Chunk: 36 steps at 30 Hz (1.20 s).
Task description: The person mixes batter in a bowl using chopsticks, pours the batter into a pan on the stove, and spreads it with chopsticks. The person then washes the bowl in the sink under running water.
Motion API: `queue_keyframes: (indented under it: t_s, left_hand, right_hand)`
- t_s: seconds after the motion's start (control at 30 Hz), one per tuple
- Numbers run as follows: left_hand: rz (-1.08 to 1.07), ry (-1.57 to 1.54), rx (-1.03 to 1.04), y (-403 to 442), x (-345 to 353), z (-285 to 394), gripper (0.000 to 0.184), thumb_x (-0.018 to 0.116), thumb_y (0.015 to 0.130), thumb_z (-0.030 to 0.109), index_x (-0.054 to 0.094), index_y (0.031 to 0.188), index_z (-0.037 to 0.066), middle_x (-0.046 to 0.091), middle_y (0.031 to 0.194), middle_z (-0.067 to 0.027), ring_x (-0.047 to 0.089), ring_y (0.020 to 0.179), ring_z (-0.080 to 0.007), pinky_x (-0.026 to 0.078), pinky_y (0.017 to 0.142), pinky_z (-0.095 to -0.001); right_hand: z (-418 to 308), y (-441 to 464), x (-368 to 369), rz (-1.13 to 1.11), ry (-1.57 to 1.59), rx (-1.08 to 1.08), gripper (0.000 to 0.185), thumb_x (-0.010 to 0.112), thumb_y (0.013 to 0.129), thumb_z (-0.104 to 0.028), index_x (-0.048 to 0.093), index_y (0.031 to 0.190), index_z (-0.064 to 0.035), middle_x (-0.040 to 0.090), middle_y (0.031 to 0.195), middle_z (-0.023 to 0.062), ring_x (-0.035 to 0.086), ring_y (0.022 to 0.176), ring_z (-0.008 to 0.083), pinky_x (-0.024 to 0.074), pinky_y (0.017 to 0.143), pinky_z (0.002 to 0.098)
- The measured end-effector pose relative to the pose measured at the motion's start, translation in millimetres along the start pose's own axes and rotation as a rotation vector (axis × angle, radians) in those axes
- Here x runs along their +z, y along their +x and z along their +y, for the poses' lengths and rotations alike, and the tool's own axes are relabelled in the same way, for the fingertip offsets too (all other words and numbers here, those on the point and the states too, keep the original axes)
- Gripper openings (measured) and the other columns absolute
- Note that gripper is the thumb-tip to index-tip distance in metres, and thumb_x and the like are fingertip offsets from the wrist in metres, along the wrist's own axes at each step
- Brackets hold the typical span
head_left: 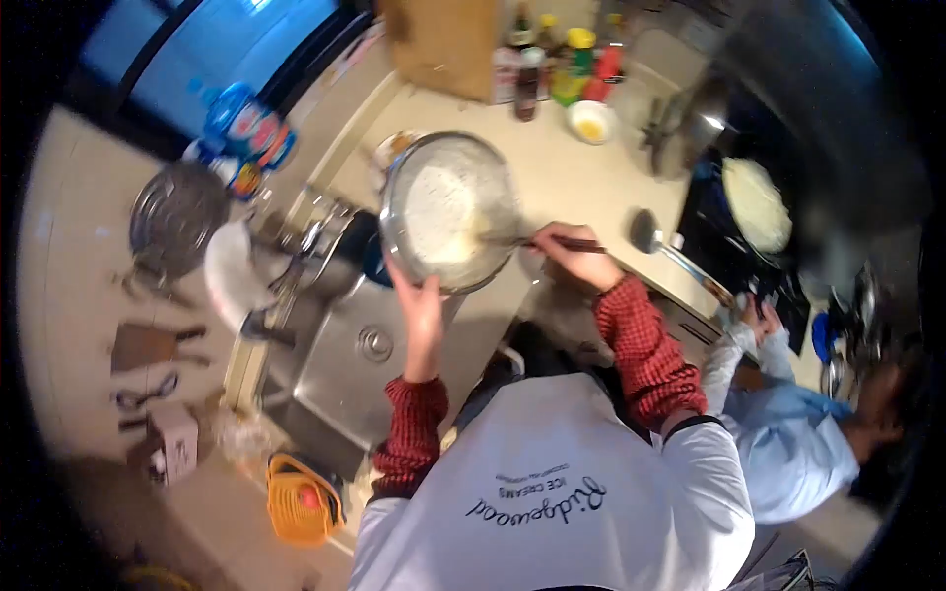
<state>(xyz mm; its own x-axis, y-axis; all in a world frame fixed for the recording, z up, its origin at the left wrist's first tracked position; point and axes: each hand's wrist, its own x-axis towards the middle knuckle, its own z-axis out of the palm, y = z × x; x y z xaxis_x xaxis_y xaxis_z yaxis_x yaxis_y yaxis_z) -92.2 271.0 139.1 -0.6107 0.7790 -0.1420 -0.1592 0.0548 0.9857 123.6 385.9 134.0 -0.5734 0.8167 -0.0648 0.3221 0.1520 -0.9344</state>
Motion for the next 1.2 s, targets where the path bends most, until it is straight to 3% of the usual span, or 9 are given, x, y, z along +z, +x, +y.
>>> queue_keyframes:
  t_s: [0.03, 0.07, 0.1, 0.2, 0.37, 0.5, 0.73, 1.0, 1.2]
  left_hand:
    - [-0.026, -0.001, -0.074, 4, 1, -2, 0.071, 0.047, 0.075, 0.000, 0.012, 0.135, 0.014, 0.041, 0.121, -0.0129, 0.053, 0.091, -0.0191, 0.048, 0.056, -0.0242]
    - [-0.066, 0.003, -0.149, 8, 0, -4, 0.082, 0.048, 0.073, -0.001, 0.002, 0.138, 0.017, 0.034, 0.129, -0.0152, 0.052, 0.098, -0.0228, 0.050, 0.059, -0.0264]
    - [-0.106, -0.013, -0.135, 11, 2, -8, 0.081, 0.048, 0.074, -0.002, 0.002, 0.138, 0.015, 0.033, 0.130, -0.0150, 0.052, 0.096, -0.0221, 0.050, 0.059, -0.0268]
    - [-0.136, -0.031, -0.147, 8, 15, -1, 0.074, 0.045, 0.074, -0.003, 0.009, 0.137, 0.013, 0.036, 0.127, -0.0123, 0.051, 0.095, -0.0194, 0.049, 0.057, -0.0248]
    - [-0.261, -0.101, -0.188, 4, 41, 14, 0.069, 0.043, 0.074, -0.005, 0.016, 0.135, 0.012, 0.037, 0.125, -0.0123, 0.051, 0.096, -0.0196, 0.051, 0.058, -0.0267]
    - [-0.478, -0.119, -0.281, 8, 68, 25, 0.058, 0.042, 0.073, -0.005, 0.025, 0.128, 0.005, 0.042, 0.117, -0.0139, 0.054, 0.094, -0.0220, 0.054, 0.059, -0.0290]
    - [-0.835, -0.147, -0.417, 2, 181, 55, 0.052, 0.042, 0.073, -0.003, 0.030, 0.124, 0.003, 0.048, 0.108, -0.0134, 0.056, 0.087, -0.0224, 0.054, 0.056, -0.0300]
    - [-1.080, 0.102, -0.083, -28, 378, 91, 0.056, 0.042, 0.073, -0.003, 0.029, 0.127, 0.007, 0.049, 0.109, -0.0111, 0.056, 0.087, -0.0199, 0.053, 0.056, -0.0302]
    - [-1.211, 0.113, 0.122, -24, 495, 69, 0.057, 0.043, 0.070, -0.004, 0.034, 0.125, 0.007, 0.052, 0.106, -0.0101, 0.055, 0.087, -0.0168, 0.051, 0.058, -0.0266]
  right_hand:
    - [6, -4, 3, 0.066, 0.176, -0.067, 0.015, 0.052, 0.086, -0.018, 0.060, 0.089, -0.0053, 0.061, 0.073, 0.0010, 0.056, 0.065, 0.0079, 0.0445, 0.060, 0.0212]
    - [-5, -11, -1, 0.151, 0.191, 0.086, 0.016, 0.052, 0.087, -0.020, 0.060, 0.088, -0.0064, 0.061, 0.075, 0.0000, 0.054, 0.067, 0.0071, 0.0441, 0.060, 0.0215]
    - [4, -15, -4, 0.219, 0.102, -0.086, 0.016, 0.052, 0.086, -0.020, 0.060, 0.089, -0.0064, 0.061, 0.076, 0.0000, 0.054, 0.071, 0.0065, 0.0440, 0.061, 0.0214]
    - [-20, -38, -15, 0.036, 0.256, -0.032, 0.014, 0.054, 0.085, -0.015, 0.060, 0.086, -0.0020, 0.061, 0.075, 0.0020, 0.056, 0.074, 0.0071, 0.0451, 0.067, 0.0221]
    - [-20, -59, -37, 0.360, 0.122, -0.109, 0.013, 0.054, 0.084, -0.012, 0.058, 0.084, 0.0007, 0.060, 0.072, 0.0024, 0.053, 0.065, 0.0071, 0.0438, 0.064, 0.0218]
    - [-45, -89, -73, 0.382, -0.032, -0.172, 0.008, 0.055, 0.082, -0.009, 0.057, 0.081, -0.0006, 0.056, 0.066, 0.0048, 0.052, 0.062, 0.0076, 0.0424, 0.058, 0.0218]
    - [-87, -140, -200, 0.654, -0.254, -0.196, 0.012, 0.058, 0.081, -0.014, 0.061, 0.083, -0.0029, 0.059, 0.068, 0.0034, 0.053, 0.061, 0.0071, 0.0432, 0.056, 0.0207]
    - [-60, -172, -362, 0.724, -0.471, -0.241, 0.015, 0.058, 0.081, -0.015, 0.060, 0.085, -0.0008, 0.062, 0.073, 0.0060, 0.057, 0.067, 0.0102, 0.0436, 0.060, 0.0223]
    - [3, -198, -409, 0.832, -0.640, -0.320, 0.009, 0.057, 0.080, -0.008, 0.056, 0.084, 0.0001, 0.059, 0.074, 0.0100, 0.057, 0.064, 0.0163, 0.0449, 0.058, 0.0263]
